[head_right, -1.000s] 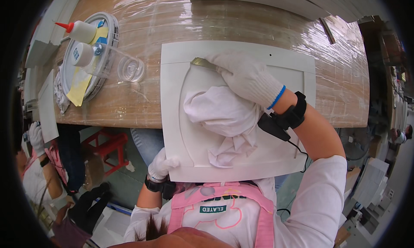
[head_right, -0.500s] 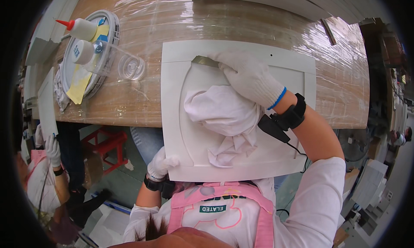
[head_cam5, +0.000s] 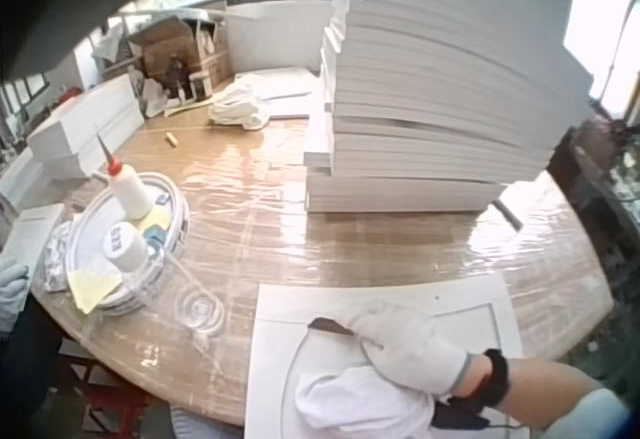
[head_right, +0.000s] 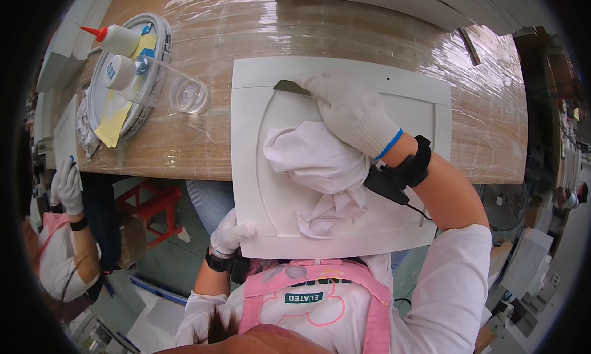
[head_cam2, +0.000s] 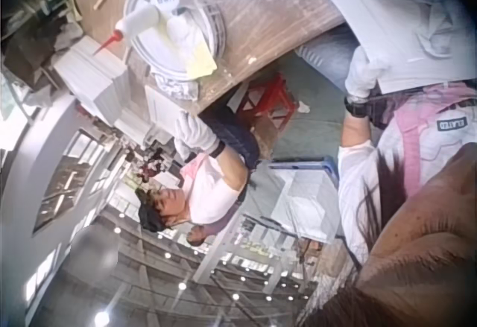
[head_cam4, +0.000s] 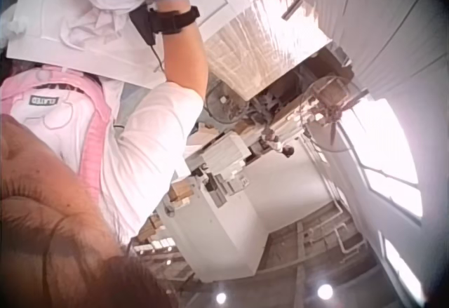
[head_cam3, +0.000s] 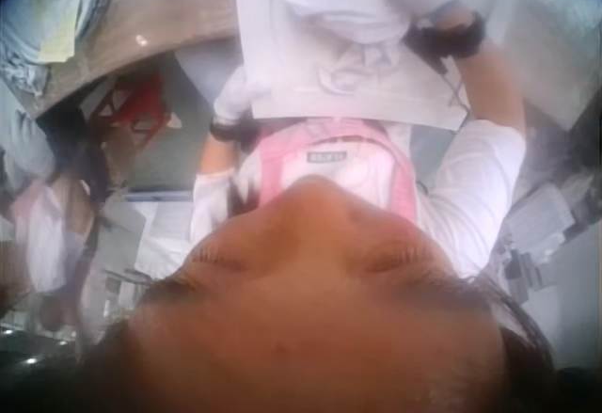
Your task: Inspecting and cleaning white cabinet doors using a cloth and a small scraper tool.
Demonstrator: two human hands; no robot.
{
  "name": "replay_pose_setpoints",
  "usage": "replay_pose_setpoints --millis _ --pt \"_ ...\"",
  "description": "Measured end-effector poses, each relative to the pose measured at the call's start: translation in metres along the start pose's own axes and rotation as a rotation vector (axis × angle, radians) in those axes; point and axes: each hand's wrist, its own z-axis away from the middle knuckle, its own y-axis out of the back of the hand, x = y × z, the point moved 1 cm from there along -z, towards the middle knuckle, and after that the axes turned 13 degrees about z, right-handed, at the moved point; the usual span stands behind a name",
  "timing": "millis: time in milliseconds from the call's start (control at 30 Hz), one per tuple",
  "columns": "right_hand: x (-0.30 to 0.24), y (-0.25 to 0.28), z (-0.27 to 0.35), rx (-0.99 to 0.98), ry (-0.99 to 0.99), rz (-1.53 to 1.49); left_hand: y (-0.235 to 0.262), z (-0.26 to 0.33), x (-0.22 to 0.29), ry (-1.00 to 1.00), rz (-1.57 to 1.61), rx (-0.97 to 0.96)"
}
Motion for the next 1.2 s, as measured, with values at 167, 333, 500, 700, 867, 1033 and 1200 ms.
replay_pose_setpoints --millis 167,333,500,700,867,1033,1200 --pt "-0.001 -0.005 0.001 0.018 -0.009 0.080 0.000 0.000 0.000 0.009 -0.010 -0.004" --pt "-0.001 -0.004 0.001 -0.017 -0.007 0.130 0.001 0.000 0.000 0.012 -0.013 0.006" --pt "0.007 -0.008 0.000 -0.015 0.049 0.097 0.001 0.001 -0.001 0.004 0.001 0.013" --pt "0.013 -0.009 0.000 -0.035 0.070 0.130 -0.001 -0.001 0.000 0.011 0.030 0.008" --pt "0.012 -0.006 0.001 -0.082 0.105 0.059 0.001 0.000 -0.002 0.005 0.029 0.025" --pt "0.013 0.020 -0.012 -0.170 -0.164 -0.221 0.001 0.001 0.001 0.007 -0.006 0.013" --pt "0.036 0.019 -0.043 -0.057 -0.270 -0.137 -0.004 0.000 0.005 0.032 0.002 0.021"
